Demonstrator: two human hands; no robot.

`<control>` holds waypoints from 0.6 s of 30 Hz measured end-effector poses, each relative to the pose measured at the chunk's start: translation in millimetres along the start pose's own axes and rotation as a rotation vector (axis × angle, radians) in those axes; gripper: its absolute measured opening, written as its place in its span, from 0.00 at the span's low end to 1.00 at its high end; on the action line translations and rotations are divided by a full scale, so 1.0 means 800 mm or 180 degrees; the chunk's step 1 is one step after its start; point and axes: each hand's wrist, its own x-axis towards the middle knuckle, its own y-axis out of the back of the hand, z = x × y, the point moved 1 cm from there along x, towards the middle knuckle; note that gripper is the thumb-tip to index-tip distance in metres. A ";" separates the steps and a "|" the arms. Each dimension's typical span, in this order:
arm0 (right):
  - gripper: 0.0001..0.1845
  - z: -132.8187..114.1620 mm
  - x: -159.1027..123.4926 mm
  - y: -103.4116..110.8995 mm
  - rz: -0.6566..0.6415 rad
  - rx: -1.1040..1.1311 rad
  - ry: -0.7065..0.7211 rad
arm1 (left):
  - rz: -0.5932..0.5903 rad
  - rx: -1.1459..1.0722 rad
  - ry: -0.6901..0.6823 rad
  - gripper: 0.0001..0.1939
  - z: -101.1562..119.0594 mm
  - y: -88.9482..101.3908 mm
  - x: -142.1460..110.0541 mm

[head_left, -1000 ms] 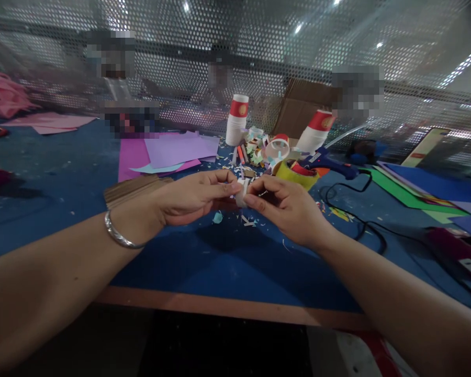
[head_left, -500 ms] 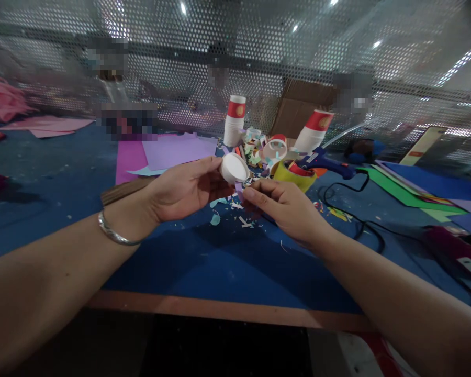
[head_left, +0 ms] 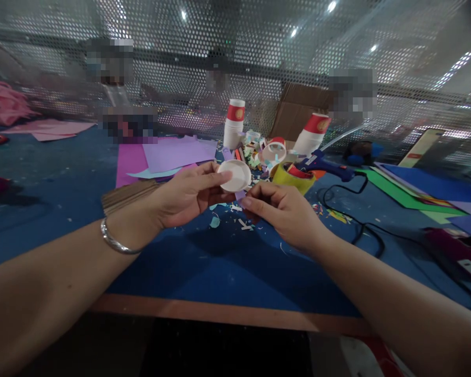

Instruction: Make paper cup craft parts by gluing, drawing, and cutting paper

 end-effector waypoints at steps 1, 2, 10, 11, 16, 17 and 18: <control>0.19 0.000 0.000 0.000 -0.0031 -0.0075 0.0017 | 0.0073 0.0056 -0.0007 0.09 -0.001 -0.001 -0.001; 0.19 0.001 0.000 -0.001 -0.0057 -0.0141 0.0032 | 0.0128 0.0083 -0.0017 0.10 -0.001 -0.001 -0.001; 0.13 0.004 0.001 -0.004 -0.0145 -0.0606 0.0075 | 0.0273 0.0263 -0.0117 0.13 -0.007 0.002 -0.003; 0.13 0.004 0.001 -0.005 -0.0142 -0.0626 0.0090 | 0.0280 0.0297 -0.0129 0.13 -0.007 0.001 -0.004; 0.14 0.002 0.001 -0.005 -0.0141 -0.0722 0.0137 | 0.0357 0.0362 -0.0396 0.19 -0.004 0.001 -0.004; 0.14 0.002 0.001 -0.005 -0.0131 -0.0740 0.0140 | 0.0366 0.0386 -0.0457 0.20 -0.004 0.000 -0.004; 0.14 0.002 0.001 -0.005 -0.0113 -0.0752 0.0146 | 0.0359 0.0419 -0.0507 0.22 -0.004 0.001 -0.004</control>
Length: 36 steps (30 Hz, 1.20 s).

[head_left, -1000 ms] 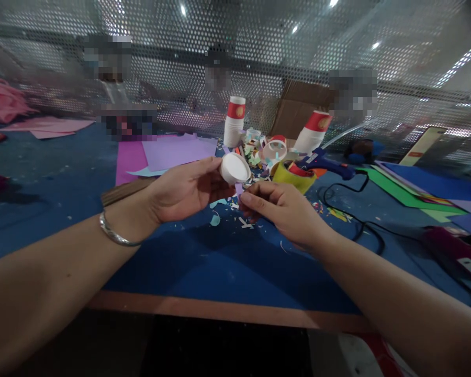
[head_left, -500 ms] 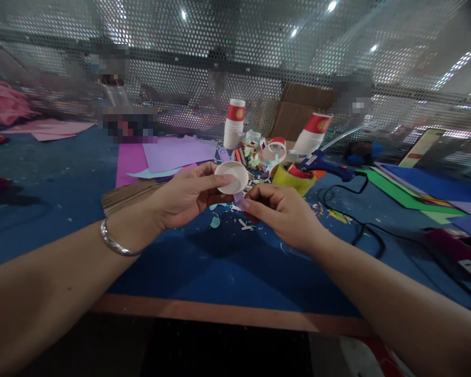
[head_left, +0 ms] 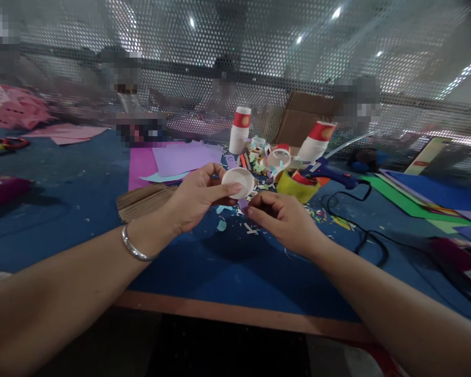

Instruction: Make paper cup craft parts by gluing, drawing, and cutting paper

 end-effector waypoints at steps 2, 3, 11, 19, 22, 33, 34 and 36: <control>0.13 0.001 0.000 0.000 0.0050 0.0010 -0.0004 | -0.0068 0.0073 -0.0066 0.24 -0.001 0.000 0.000; 0.14 0.002 0.000 0.000 0.0073 0.0028 -0.0019 | -0.0123 0.0116 -0.0085 0.25 -0.002 0.000 -0.001; 0.14 0.003 0.002 0.003 0.0057 -0.0179 -0.0035 | -0.0087 0.0478 -0.0155 0.24 -0.007 0.003 0.000; 0.09 0.008 0.005 0.013 0.0142 -0.0594 -0.0015 | 0.0249 0.0249 0.0107 0.20 -0.007 0.005 0.006; 0.11 0.013 0.007 0.021 0.0271 -0.0665 -0.0051 | 0.0428 0.0165 0.0157 0.15 -0.006 0.007 0.010; 0.06 0.040 0.016 0.097 0.1451 -0.1762 0.0211 | 0.0070 0.0227 0.0393 0.16 -0.009 0.010 0.007; 0.06 0.044 0.014 0.109 0.1558 -0.1949 0.0151 | 0.0076 0.0234 0.0420 0.17 -0.009 0.010 0.007; 0.06 0.053 0.008 0.133 0.1724 -0.2414 -0.0092 | 0.0087 0.0218 0.0473 0.19 -0.010 0.010 0.006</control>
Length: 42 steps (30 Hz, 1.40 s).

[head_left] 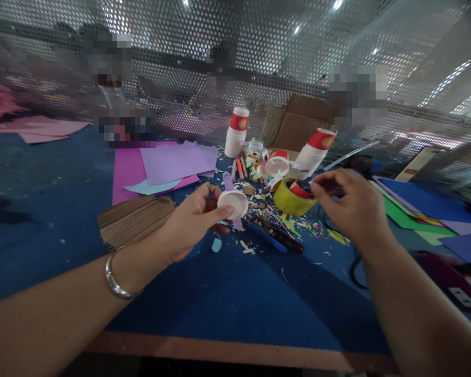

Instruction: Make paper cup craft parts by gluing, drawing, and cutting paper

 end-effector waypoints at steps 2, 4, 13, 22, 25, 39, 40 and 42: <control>0.07 0.023 0.002 0.009 -0.0030 -0.0420 -0.0019 | -0.0018 -0.0030 0.0032 0.19 -0.001 0.000 0.000; 0.08 0.040 0.001 0.015 -0.0146 -0.0562 -0.0045 | -0.0029 -0.0042 0.0037 0.18 -0.002 -0.001 0.000; 0.21 0.052 -0.002 0.002 -0.0545 -0.0650 -0.0513 | 0.0091 -0.0210 0.0235 0.16 -0.001 -0.002 0.001; 0.26 0.057 -0.001 0.006 -0.0453 -0.0766 -0.0851 | -0.0038 -0.0453 0.0598 0.15 0.003 -0.005 0.001; 0.24 0.054 0.000 0.008 -0.0287 -0.0827 -0.0964 | -0.0076 -0.0517 0.0607 0.15 0.003 -0.005 0.001; 0.20 0.053 0.002 0.023 0.0196 -0.0794 -0.1419 | -0.0132 -0.0575 0.0692 0.13 0.001 -0.003 0.004; 0.20 0.051 0.003 0.023 0.0189 -0.0794 -0.1418 | -0.0130 -0.0580 0.0669 0.12 0.000 -0.003 0.004; 0.20 0.048 0.003 0.024 0.0227 -0.0792 -0.1444 | -0.0146 -0.0610 0.0633 0.11 -0.001 -0.002 0.004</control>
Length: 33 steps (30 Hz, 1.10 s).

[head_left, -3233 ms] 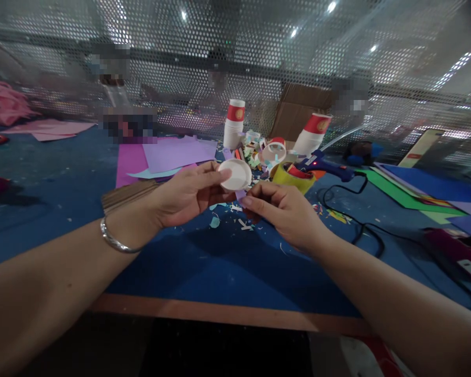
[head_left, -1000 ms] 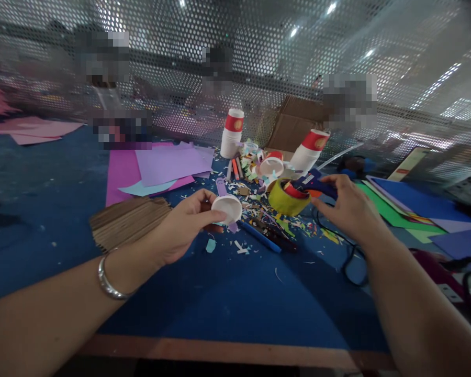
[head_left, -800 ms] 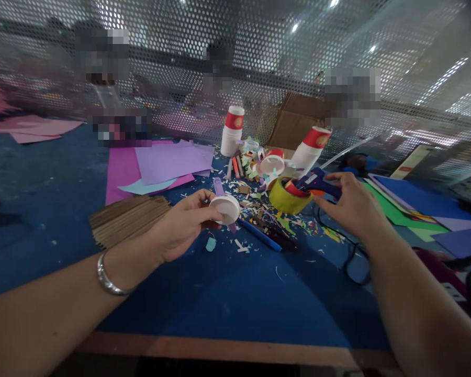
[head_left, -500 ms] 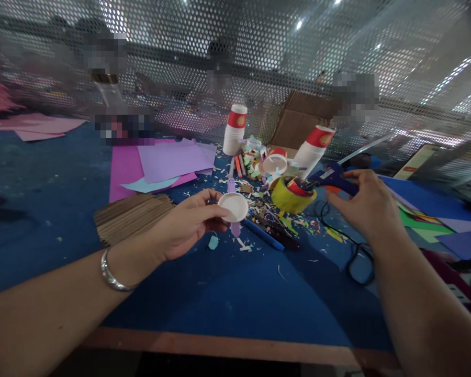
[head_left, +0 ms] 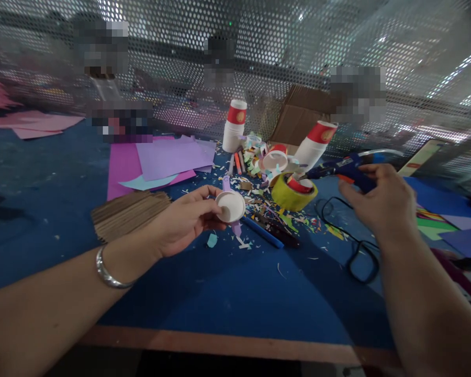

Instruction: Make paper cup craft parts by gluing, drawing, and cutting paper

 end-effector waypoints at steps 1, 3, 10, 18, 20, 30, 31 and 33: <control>0.19 -0.001 0.000 0.001 0.0021 0.0020 -0.0007 | -0.0022 -0.0015 -0.0008 0.11 0.000 0.000 0.000; 0.19 -0.002 -0.002 0.003 0.0074 0.0114 0.0031 | -0.0054 -0.0042 -0.0013 0.11 -0.001 0.001 0.001; 0.21 -0.010 -0.015 -0.001 0.0727 0.0833 0.0804 | -0.0101 -0.0032 0.0003 0.09 -0.002 -0.001 0.001; 0.21 -0.040 -0.049 0.002 0.0846 0.0995 0.1706 | 0.0121 0.0148 -0.0162 0.05 0.014 0.002 0.002; 0.21 -0.043 -0.053 0.003 0.0817 0.0999 0.1678 | 0.0287 0.0129 -0.0569 0.06 0.026 0.008 0.003; 0.19 -0.049 -0.061 0.002 0.0729 0.1353 0.1636 | -0.0005 0.0596 -0.0386 0.05 -0.002 -0.003 0.003; 0.19 -0.051 -0.063 0.003 0.0739 0.1338 0.1690 | -0.0089 0.0647 -0.0362 0.06 -0.006 -0.005 0.002; 0.19 -0.054 -0.067 0.005 0.0724 0.1305 0.1782 | -0.0157 0.0686 -0.0326 0.06 -0.008 -0.006 0.001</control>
